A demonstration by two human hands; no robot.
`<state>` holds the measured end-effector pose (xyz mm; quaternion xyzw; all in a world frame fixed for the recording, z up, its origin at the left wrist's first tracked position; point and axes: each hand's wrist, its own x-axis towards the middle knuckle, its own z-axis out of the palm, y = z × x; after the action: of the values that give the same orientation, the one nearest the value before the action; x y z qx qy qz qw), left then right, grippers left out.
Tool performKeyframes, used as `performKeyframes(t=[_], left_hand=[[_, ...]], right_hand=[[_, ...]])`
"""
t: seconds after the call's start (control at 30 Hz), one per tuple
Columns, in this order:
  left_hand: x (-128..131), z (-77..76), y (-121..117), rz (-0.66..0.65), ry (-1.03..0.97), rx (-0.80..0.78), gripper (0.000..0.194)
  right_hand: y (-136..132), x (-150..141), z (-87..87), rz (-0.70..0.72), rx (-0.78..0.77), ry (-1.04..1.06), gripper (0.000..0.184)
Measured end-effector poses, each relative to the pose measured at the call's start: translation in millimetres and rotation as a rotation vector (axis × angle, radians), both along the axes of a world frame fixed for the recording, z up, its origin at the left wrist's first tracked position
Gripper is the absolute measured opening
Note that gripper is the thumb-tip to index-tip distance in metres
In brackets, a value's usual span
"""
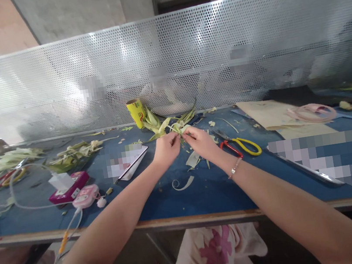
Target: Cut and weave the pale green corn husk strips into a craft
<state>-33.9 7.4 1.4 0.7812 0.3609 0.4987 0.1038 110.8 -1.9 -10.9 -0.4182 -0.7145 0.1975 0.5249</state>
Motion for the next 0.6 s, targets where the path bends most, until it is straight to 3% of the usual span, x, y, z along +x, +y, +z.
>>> performKeyframes(t=[0.43,0.6], left_hand=[[4.1,5.2,-3.7,0.029,-0.014,-0.07,0.024],[5.8,2.8,-3.3,0.049,-0.065,-0.171,0.02]], right_hand=[[-0.5,-1.0,2.5,0.005,-0.053,0.071,0.012],[0.1,-0.4,2.6,0.004,-0.061,0.075,0.011]])
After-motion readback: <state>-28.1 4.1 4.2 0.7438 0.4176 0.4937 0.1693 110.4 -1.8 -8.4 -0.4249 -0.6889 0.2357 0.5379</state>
